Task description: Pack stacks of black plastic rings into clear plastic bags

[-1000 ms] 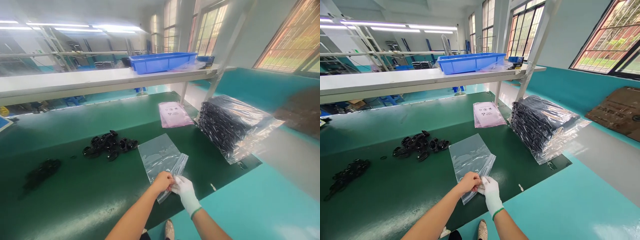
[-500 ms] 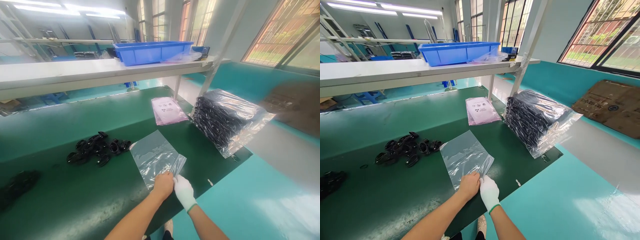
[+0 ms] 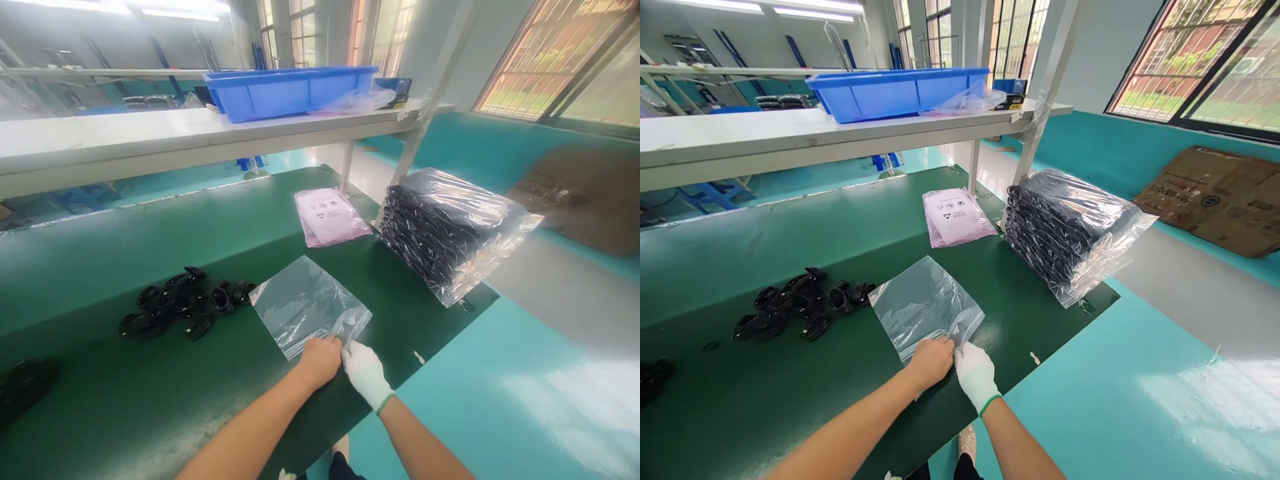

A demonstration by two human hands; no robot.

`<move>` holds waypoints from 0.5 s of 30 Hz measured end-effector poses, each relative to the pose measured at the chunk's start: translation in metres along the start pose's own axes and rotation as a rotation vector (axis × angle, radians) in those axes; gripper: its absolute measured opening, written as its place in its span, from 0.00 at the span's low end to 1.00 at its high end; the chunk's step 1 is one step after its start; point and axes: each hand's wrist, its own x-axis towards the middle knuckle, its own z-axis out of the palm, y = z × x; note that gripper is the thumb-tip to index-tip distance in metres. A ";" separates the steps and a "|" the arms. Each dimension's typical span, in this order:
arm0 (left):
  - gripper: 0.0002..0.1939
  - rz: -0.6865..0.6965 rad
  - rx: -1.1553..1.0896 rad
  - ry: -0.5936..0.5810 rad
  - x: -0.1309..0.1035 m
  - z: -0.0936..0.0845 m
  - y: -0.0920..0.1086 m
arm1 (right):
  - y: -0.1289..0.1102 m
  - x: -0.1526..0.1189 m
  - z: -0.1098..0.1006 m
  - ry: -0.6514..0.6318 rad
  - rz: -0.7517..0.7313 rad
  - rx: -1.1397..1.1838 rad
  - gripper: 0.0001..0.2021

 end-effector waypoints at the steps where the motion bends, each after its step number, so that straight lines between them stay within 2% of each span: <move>1: 0.12 -0.033 0.026 0.046 0.001 -0.008 -0.002 | 0.004 0.001 -0.002 0.022 0.035 -0.033 0.08; 4: 0.17 -0.149 0.096 0.189 0.004 -0.045 -0.017 | 0.019 0.009 -0.013 0.027 0.138 -0.096 0.07; 7: 0.17 -0.195 0.169 0.341 0.005 -0.079 -0.027 | 0.028 0.013 -0.026 0.027 0.172 -0.104 0.07; 10: 0.15 -0.182 0.225 0.367 0.002 -0.089 -0.020 | 0.019 0.001 -0.042 0.101 0.165 -0.096 0.09; 12: 0.14 -0.165 0.231 0.340 0.001 -0.082 -0.009 | 0.004 -0.017 -0.048 0.242 0.032 -0.022 0.11; 13: 0.14 -0.156 0.224 0.332 0.001 -0.076 -0.003 | -0.004 -0.025 -0.050 0.333 -0.115 0.063 0.12; 15: 0.14 -0.152 0.200 0.327 -0.001 -0.067 0.008 | -0.020 -0.036 -0.048 0.363 -0.430 0.267 0.13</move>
